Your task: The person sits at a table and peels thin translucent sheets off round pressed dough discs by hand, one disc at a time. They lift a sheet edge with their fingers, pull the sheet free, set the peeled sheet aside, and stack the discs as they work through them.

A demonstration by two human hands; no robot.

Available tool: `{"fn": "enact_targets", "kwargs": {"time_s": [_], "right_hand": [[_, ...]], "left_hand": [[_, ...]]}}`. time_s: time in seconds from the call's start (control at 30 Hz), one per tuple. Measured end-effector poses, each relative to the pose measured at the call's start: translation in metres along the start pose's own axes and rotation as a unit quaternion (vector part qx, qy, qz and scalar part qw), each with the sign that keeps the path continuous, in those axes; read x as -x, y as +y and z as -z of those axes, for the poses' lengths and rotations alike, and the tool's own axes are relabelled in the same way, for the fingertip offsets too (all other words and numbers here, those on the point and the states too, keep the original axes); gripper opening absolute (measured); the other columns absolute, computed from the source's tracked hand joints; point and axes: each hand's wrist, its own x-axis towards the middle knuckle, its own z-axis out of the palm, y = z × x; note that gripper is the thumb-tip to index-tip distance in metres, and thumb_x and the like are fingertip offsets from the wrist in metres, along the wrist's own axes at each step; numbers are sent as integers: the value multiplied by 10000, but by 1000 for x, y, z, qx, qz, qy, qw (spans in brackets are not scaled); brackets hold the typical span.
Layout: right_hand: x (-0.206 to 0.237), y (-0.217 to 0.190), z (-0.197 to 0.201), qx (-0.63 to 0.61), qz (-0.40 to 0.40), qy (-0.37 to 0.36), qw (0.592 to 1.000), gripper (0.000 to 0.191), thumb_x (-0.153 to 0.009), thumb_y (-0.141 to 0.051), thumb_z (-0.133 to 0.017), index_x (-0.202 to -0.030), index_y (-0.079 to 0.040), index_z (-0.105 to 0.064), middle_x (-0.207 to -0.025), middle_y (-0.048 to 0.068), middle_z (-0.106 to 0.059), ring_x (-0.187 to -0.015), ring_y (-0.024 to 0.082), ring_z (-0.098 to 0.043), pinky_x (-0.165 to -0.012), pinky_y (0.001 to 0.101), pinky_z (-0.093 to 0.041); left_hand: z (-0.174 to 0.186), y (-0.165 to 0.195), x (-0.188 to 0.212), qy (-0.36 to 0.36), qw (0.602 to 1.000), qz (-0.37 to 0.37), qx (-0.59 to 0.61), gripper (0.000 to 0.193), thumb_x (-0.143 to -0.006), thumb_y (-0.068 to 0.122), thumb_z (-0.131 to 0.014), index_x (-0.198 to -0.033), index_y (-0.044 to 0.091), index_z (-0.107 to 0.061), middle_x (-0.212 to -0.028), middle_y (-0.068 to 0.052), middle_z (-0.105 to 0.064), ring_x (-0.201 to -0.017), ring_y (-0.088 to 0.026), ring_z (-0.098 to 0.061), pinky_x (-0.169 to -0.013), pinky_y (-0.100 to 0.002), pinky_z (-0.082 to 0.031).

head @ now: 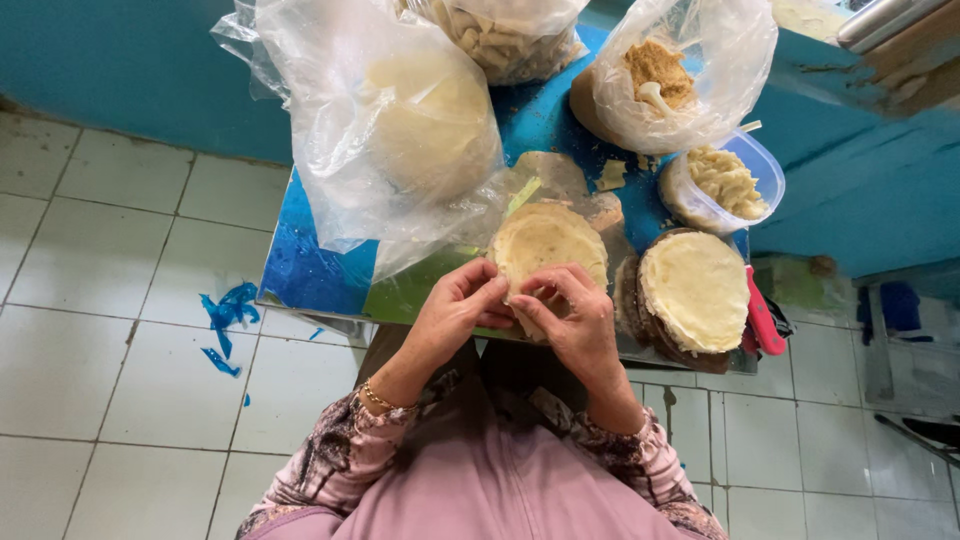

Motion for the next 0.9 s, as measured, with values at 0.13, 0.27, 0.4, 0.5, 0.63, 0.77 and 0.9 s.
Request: {"fn": "enact_targets", "kwargs": {"time_s": [0.13, 0.27, 0.4, 0.5, 0.63, 0.77, 0.9], "right_hand": [[1, -3, 0, -15, 9, 3, 1000, 147, -868, -107, -808, -979, -56, -726, -1003, 64, -703, -774, 139, -710, -654, 272, -573], [1, -7, 1, 33, 38, 21, 999, 151, -865, -116, -814, -970, -47, -731, -965, 73, -710, -758, 156, -696, -660, 287, -561], [3, -8, 0, 70, 45, 15, 996, 153, -855, -136, -814, -950, -46, -735, -939, 82, -712, -749, 160, -697, -652, 292, -557], [2, -3, 3, 17, 5, 2, 1000, 126, -890, -132, -782, -977, -45, -753, -956, 77, -730, -755, 151, -708, -659, 280, -562], [-3, 8, 9, -62, -4, -28, 998, 125, -934, -123, -749, -1007, -22, -752, -968, 81, -734, -812, 151, -701, -706, 267, -548], [-1, 16, 8, -59, 2, -39, 997, 112, -951, -103, -716, -997, -1, -723, -964, 76, -712, -808, 139, -682, -706, 261, -538], [2, 24, 6, -73, -7, -20, 997, 100, -971, -89, -697, -995, 8, -704, -961, 73, -699, -804, 132, -651, -709, 265, -526]], "left_hand": [[0, -3, 0, -6, 1000, -11, -28, 246, -1045, 267, -583, -1040, 26, -633, -946, -15, -683, -818, -99, -689, -747, -279, -611], [1, -4, 2, -15, 999, -20, -42, 235, -1048, 234, -577, -1051, 12, -654, -949, -31, -700, -836, -100, -700, -755, -276, -616], [0, -5, 3, -11, 998, -42, -55, 220, -1048, 205, -588, -1063, -2, -660, -952, -31, -694, -838, -94, -694, -755, -274, -618], [-1, -5, 3, -9, 998, -44, -51, 222, -1041, 204, -593, -1069, -6, -660, -955, -33, -699, -829, -93, -696, -748, -272, -622], [-2, -3, 4, -10, 997, -34, -66, 229, -1026, 221, -601, -1066, 3, -659, -925, -40, -710, -828, -102, -728, -719, -250, -607], [-8, 0, 5, 26, 992, -64, -110, 213, -1004, 201, -666, -988, -12, -666, -843, -31, -715, -762, -84, -708, -656, -242, -597], [-20, 2, 8, 101, 979, -90, -154, 183, -956, 156, -709, -899, -14, -672, -742, -8, -694, -672, -61, -683, -590, -237, -577]]}}
